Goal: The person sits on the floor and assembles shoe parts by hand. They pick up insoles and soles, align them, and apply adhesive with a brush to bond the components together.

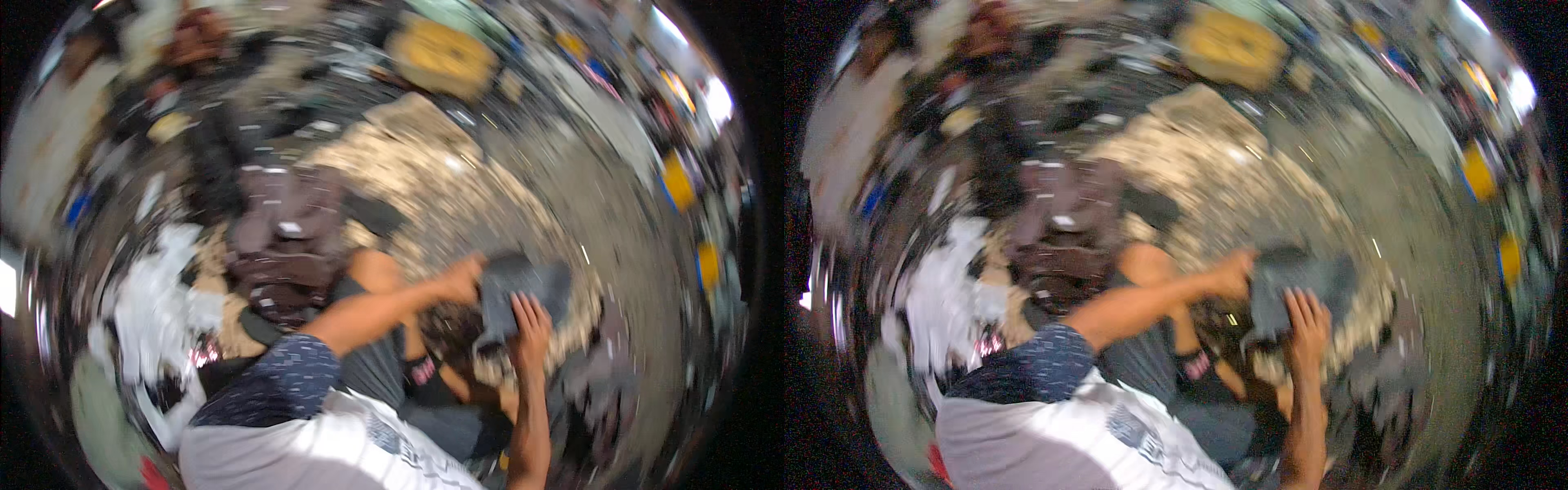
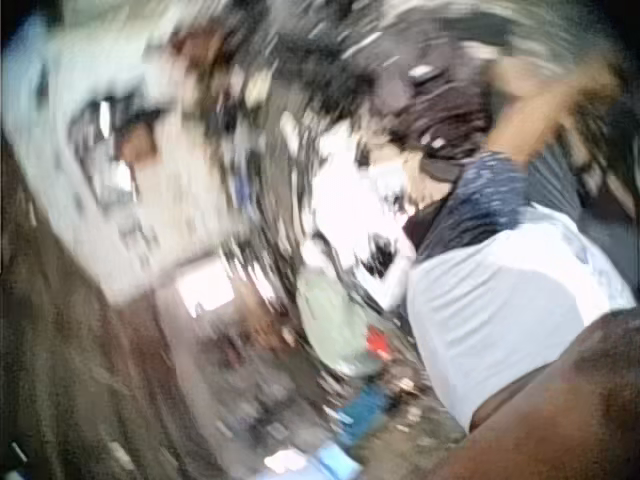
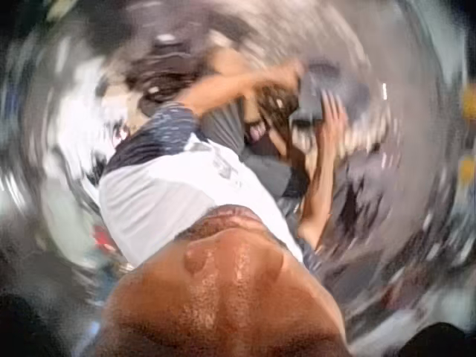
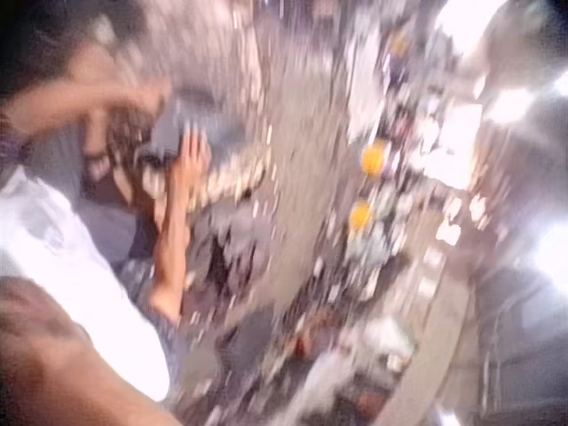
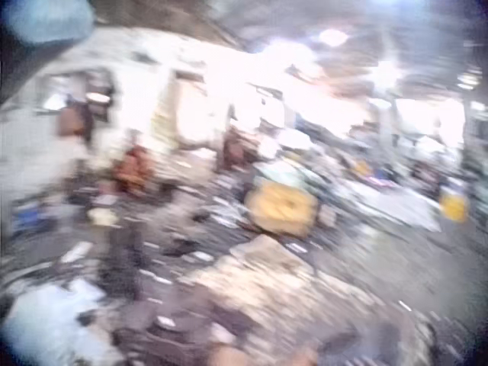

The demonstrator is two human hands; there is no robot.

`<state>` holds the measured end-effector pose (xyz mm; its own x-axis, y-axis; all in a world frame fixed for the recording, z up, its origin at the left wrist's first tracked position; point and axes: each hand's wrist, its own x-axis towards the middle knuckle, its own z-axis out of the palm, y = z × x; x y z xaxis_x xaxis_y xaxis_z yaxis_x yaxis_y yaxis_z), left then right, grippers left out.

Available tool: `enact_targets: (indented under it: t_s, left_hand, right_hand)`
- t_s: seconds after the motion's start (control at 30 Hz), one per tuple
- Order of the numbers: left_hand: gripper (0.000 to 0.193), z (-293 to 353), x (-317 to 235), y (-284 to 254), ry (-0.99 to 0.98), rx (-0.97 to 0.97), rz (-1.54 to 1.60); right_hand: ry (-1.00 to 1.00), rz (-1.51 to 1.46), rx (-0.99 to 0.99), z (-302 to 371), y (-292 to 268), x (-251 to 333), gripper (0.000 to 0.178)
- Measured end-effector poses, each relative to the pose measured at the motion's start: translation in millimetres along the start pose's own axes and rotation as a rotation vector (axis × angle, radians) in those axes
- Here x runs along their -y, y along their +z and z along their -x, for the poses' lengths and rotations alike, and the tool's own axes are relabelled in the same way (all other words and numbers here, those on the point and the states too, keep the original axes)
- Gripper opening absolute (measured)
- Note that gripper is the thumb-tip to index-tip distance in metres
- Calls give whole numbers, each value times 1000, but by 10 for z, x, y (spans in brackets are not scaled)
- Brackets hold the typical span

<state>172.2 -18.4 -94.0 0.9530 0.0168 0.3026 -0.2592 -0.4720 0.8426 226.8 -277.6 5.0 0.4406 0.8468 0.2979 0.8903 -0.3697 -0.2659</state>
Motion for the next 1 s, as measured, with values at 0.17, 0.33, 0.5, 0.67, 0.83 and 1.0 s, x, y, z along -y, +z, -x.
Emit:
enact_targets:
  t_s: [0.17,0.33,0.5,0.67,0.83,1.0]
  left_hand:
    - [71,-216,161,272,-114,138,111]
    - [88,-183,135,66,-374,277,0]
    - [91,-209,155,24,-376,315,-8]
    - [85,-202,204,82,-401,362,-57]
    - [93,-243,133,155,-326,436,-153]
    - [115,-262,177,76,-302,486,-161]
  right_hand:
    - [995,-221,-136,532,255,-688,53]
    - [1180,-941,-1030,931,123,-1107,59]
    - [1089,-813,-1073,1161,-88,-1206,47]
    - [1133,-782,-1260,1532,-124,-1322,43]
    - [1297,-695,-1904,2492,-916,-1865,48]
    - [992,-1444,-1410,1833,-1224,-1315,50]
